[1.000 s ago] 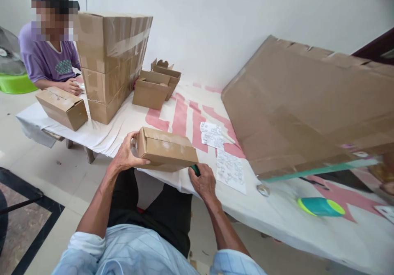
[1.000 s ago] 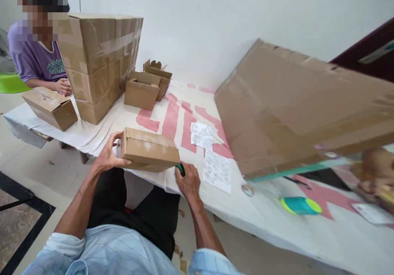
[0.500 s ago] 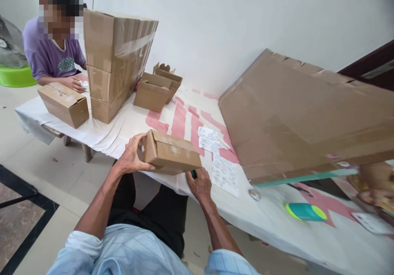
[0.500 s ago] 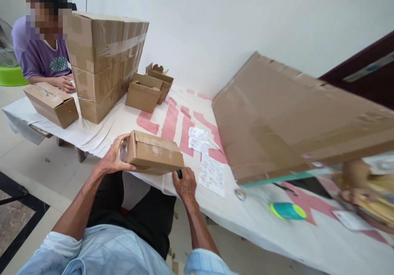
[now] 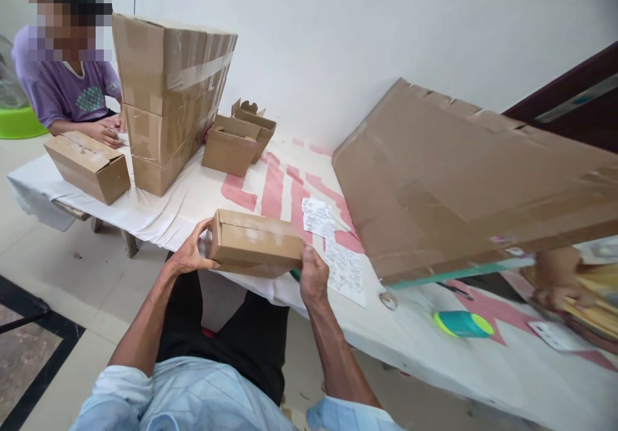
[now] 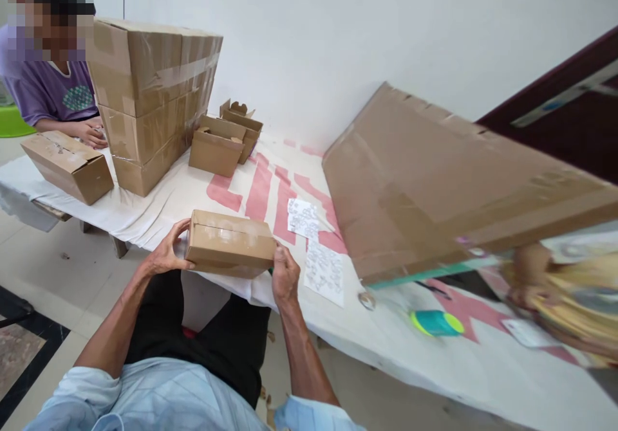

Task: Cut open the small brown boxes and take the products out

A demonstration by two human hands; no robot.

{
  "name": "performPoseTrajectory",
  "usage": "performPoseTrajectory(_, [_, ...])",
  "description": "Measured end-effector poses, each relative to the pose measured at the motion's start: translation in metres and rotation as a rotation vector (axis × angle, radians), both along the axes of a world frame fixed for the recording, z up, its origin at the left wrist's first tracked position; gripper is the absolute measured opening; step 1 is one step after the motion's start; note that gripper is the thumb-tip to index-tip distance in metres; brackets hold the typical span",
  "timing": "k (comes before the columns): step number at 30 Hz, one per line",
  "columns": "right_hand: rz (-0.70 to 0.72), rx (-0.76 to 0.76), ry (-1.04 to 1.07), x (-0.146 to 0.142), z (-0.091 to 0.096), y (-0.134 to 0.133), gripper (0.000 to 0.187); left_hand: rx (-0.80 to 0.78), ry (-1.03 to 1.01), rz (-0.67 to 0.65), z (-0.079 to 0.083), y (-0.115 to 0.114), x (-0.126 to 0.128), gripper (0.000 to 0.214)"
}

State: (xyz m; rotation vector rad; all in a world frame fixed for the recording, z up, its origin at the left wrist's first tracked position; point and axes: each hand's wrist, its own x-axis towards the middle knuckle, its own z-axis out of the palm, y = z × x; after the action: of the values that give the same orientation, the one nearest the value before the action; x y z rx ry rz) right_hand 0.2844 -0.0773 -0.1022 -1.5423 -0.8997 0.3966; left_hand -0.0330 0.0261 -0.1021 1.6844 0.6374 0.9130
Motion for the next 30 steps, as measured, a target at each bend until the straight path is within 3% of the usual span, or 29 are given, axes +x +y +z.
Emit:
performPoseTrajectory(4, [-0.012,-0.057,-0.042,-0.003,0.012,-0.003,0.067,-0.024,-0.031,-0.008,-0.004,-0.001,0.0,0.125])
performPoseTrajectory(8, [0.007,-0.088,-0.161,-0.002,0.037,-0.004,0.057,0.065,0.038,0.067,0.019,-0.003,-0.006,0.12])
performPoseTrajectory(13, [0.062,0.205,-0.589,-0.035,0.112,0.004,0.031,0.317,0.127,0.137,0.058,-0.013,-0.01,0.116])
performPoseTrajectory(16, [0.27,0.342,-0.886,-0.069,0.156,0.01,0.02,0.371,0.19,0.172,0.074,-0.023,0.0,0.116])
performPoseTrajectory(18, [0.416,0.358,-1.072,-0.089,0.173,0.015,0.02,0.383,0.221,0.192,0.08,-0.029,0.008,0.117])
performPoseTrajectory(21, [0.532,0.251,-1.346,-0.106,0.181,0.024,0.022,0.377,0.258,0.218,0.087,-0.038,0.019,0.118])
performPoseTrajectory(24, [0.545,0.079,-1.555,-0.108,0.18,0.03,0.019,0.366,0.287,0.233,0.091,-0.043,0.026,0.116])
performPoseTrajectory(30, [0.499,0.002,-1.711,-0.104,0.18,0.03,0.017,0.373,0.286,0.249,0.096,-0.049,0.033,0.114])
